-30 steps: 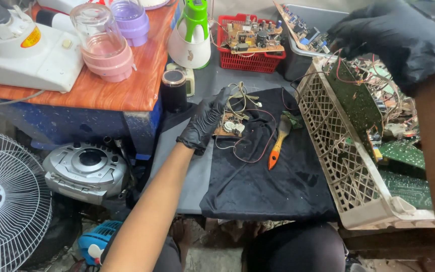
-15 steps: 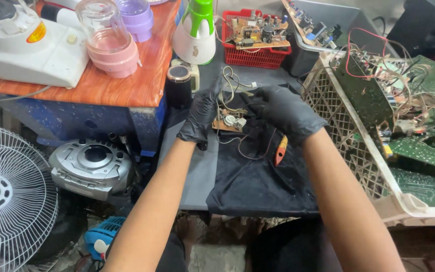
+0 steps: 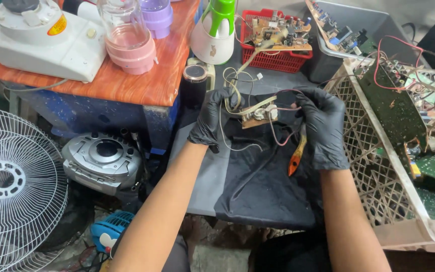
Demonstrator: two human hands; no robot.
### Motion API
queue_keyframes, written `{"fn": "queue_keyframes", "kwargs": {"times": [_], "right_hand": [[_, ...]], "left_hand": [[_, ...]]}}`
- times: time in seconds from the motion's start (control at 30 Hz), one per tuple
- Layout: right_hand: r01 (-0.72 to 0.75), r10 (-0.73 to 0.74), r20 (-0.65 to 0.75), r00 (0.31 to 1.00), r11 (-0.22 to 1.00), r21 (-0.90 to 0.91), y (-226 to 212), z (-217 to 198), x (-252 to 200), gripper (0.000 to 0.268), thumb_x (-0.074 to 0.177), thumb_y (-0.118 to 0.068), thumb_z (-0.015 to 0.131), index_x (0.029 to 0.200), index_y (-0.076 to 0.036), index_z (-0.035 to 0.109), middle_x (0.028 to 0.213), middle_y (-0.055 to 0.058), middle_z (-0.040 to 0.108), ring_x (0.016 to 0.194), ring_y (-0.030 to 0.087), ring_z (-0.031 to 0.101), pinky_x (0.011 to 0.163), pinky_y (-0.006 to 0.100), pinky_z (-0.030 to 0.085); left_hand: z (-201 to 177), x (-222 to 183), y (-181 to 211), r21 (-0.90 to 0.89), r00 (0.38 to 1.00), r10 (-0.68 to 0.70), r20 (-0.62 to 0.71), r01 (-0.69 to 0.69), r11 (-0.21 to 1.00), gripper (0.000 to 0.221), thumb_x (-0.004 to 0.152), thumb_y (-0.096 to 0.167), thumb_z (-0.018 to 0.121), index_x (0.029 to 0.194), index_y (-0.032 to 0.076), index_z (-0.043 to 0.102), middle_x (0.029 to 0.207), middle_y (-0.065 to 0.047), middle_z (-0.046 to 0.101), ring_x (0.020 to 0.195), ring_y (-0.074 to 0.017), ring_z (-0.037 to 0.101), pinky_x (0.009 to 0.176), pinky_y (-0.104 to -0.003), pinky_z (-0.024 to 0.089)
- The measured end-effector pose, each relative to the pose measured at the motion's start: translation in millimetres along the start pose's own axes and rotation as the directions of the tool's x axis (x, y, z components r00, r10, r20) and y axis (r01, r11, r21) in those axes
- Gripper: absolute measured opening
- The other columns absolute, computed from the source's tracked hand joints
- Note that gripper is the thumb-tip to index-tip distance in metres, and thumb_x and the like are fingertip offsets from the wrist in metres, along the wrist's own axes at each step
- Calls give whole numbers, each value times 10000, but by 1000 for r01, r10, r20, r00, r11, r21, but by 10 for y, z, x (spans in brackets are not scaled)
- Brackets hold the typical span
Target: Repairing electronic components by untangling wires and cleaning circuit boards with a brush.
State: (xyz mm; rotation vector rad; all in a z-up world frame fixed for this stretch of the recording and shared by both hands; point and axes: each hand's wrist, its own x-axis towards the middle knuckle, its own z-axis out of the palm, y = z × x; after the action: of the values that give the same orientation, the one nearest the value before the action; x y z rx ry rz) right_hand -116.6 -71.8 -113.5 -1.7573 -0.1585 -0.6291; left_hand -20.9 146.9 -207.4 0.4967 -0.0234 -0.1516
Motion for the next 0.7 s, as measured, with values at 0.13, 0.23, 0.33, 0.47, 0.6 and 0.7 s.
{"fn": "queue_keyframes", "kwargs": {"times": [0.13,0.23,0.33,0.47,0.6,0.7], "right_hand": [[-92,91,19,996,994,55,-158,1,-201,152,963,-6,730,1101,-53,773,793,146,724,606,112,668,561,171,507],[-146,145,36,989,989,-2,-353,23,-342,148,937,1,740,1074,-37,779,909,145,751,803,86,626,656,200,543],[-292,287,73,955,953,79,-349,8,-453,174,908,-2,751,1082,-15,759,874,170,741,762,146,708,649,237,604],[-370,361,123,924,927,61,-332,6,-444,157,932,-72,753,1079,-16,753,876,160,741,723,160,704,582,327,632],[-66,103,165,981,975,-214,-332,-10,-526,215,958,-207,813,1088,-42,762,925,168,755,935,236,721,767,421,602],[417,-238,360,902,696,-585,89,-226,-337,464,876,-351,858,1250,-111,725,1062,162,733,1092,447,663,912,558,544]], "left_hand": [[557,-687,113,407,910,391,140,-413,815,229,838,34,602,616,-21,594,679,-207,594,768,-234,677,792,-266,566],[490,-608,100,436,953,304,5,-276,857,256,892,80,620,652,49,537,683,-179,546,762,-238,645,772,-306,584],[383,-518,70,161,988,152,8,-151,975,207,862,114,635,669,91,564,655,-62,559,652,-151,641,560,-175,536],[650,-714,232,90,996,72,48,-76,993,259,819,90,628,604,36,495,608,-166,536,575,-234,593,521,-255,529],[1045,-1114,312,87,996,42,78,-49,995,237,825,65,627,624,80,504,616,-120,510,578,-242,568,566,-259,509],[1287,-1383,390,76,983,24,185,-39,996,283,873,81,563,610,40,466,532,-175,511,484,-208,560,581,-186,528]]}}
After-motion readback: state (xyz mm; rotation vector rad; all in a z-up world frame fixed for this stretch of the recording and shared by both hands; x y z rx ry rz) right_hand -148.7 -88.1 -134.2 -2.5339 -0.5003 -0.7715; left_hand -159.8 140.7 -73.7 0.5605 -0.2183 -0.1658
